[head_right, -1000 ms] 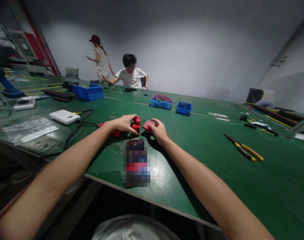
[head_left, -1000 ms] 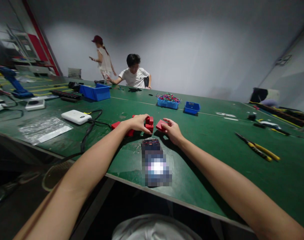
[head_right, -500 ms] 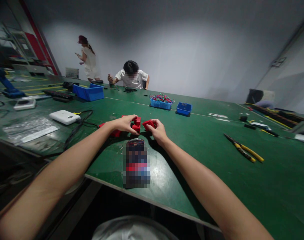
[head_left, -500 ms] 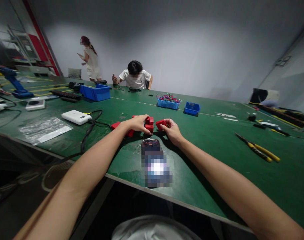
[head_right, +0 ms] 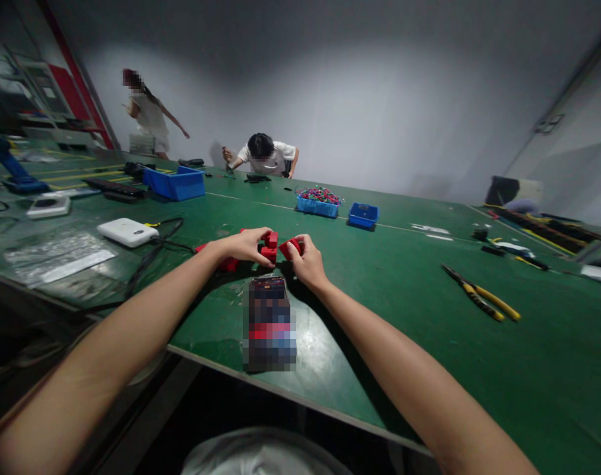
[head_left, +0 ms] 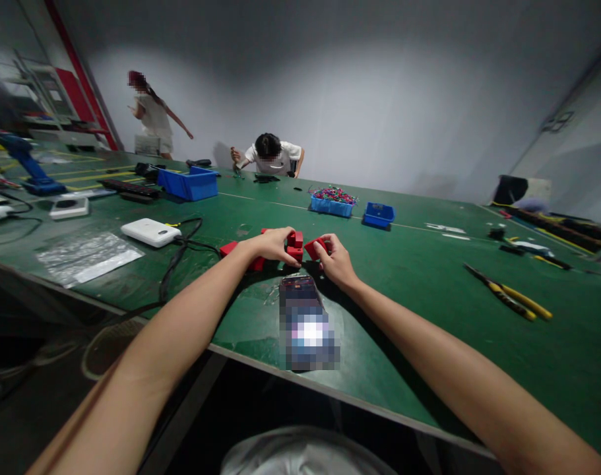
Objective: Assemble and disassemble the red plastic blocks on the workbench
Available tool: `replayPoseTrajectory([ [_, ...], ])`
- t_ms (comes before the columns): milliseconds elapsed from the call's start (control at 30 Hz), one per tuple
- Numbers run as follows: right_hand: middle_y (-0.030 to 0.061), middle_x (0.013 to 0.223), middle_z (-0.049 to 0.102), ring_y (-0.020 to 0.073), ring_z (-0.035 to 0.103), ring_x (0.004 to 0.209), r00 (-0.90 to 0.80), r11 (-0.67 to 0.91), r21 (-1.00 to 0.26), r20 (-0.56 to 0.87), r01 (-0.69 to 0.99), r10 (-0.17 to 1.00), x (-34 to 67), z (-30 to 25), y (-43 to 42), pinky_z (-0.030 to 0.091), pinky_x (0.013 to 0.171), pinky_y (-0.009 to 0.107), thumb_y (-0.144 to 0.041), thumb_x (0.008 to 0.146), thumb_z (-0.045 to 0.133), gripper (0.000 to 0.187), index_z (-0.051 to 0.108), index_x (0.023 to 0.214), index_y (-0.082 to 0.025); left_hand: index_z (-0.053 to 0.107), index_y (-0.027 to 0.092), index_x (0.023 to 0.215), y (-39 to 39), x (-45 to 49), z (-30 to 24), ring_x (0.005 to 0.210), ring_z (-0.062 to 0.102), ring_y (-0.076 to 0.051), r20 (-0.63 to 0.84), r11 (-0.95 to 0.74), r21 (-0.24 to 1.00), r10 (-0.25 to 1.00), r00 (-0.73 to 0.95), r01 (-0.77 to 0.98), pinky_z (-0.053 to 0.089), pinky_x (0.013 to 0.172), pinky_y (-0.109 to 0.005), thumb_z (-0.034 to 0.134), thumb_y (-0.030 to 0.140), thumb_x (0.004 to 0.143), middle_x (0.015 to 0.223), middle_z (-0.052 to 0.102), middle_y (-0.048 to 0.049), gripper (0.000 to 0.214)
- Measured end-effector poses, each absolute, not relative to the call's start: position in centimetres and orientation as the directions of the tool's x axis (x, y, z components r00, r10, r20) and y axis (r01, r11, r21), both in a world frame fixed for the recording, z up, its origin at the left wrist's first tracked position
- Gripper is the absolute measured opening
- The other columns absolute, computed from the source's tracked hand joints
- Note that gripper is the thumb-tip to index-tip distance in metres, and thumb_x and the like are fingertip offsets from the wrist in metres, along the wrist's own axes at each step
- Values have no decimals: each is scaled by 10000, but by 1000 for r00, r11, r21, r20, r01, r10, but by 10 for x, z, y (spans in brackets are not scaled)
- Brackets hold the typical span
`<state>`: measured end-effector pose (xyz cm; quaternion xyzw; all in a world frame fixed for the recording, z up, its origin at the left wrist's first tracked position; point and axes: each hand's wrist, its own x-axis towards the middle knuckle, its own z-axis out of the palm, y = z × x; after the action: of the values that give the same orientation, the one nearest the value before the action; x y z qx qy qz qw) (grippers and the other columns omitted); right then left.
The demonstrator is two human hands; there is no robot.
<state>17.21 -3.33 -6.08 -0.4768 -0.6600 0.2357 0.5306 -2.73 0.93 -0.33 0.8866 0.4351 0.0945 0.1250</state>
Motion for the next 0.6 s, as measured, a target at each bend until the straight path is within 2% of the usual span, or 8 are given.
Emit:
replayPoseTrajectory([
  [133, 0, 838, 626, 136, 605, 594, 42, 321, -939, 329, 126, 944, 174, -61, -28, 411, 484, 228, -530, 791, 539, 365, 436, 963, -224, 453, 196, 1210, 9, -28, -3, 1084, 557, -270, 59, -591, 308, 794, 605, 746, 427, 880, -303, 719, 624, 535, 1216, 582, -92, 842],
  [233, -11, 786, 620, 135, 606, 582, 54, 266, -964, 266, 6, 963, 175, -60, -24, 404, 477, 223, -553, 763, 561, 390, 441, 925, -219, 456, 206, 1209, 9, -28, -3, 1082, 558, -277, 47, -583, 311, 798, 600, 751, 430, 873, -308, 718, 626, 531, 1211, 585, -88, 840],
  [600, -17, 717, 628, 138, 596, 600, -13, 232, -973, 232, -19, 973, 175, -57, -28, 445, 540, 247, -449, 733, 579, 288, 506, 852, -198, 434, 216, 1239, 6, -27, -1, 1115, 546, -284, 30, -568, 302, 808, 588, 765, 425, 892, -315, 712, 624, 542, 1237, 573, -90, 854],
])
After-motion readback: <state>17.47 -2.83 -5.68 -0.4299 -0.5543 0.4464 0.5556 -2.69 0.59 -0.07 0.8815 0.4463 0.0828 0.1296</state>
